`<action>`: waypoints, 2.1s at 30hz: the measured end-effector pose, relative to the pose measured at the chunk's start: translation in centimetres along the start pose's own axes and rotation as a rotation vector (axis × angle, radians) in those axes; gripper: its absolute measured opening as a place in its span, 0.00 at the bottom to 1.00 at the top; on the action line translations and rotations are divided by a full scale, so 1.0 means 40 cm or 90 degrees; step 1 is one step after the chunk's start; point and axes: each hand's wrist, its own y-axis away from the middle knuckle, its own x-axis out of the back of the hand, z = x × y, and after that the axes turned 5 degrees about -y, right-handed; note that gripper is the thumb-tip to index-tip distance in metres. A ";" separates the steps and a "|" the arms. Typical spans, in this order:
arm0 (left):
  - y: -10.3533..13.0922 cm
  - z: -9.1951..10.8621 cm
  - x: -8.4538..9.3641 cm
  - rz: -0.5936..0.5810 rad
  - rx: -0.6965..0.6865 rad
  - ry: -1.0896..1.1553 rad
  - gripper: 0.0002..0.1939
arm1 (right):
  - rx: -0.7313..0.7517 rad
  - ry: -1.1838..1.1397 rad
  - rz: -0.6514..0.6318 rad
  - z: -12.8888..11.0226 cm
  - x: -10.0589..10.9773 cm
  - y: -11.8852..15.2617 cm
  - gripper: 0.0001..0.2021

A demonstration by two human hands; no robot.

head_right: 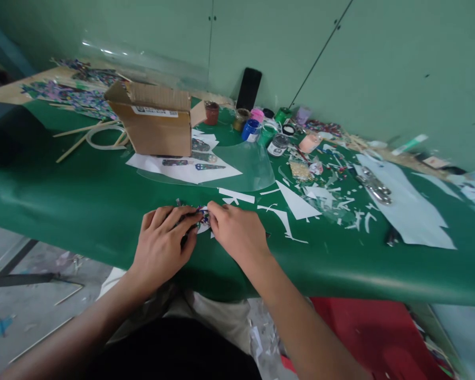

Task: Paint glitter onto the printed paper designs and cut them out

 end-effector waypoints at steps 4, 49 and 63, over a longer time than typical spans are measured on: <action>0.001 0.002 -0.001 0.011 0.003 -0.006 0.12 | 0.003 0.016 0.004 -0.002 -0.001 0.000 0.09; 0.019 0.035 -0.003 0.007 -0.013 -0.068 0.16 | -0.121 0.061 -0.085 -0.081 0.038 0.007 0.10; 0.025 0.023 0.003 0.000 -0.027 -0.048 0.16 | -0.092 0.023 -0.139 -0.040 0.059 -0.019 0.10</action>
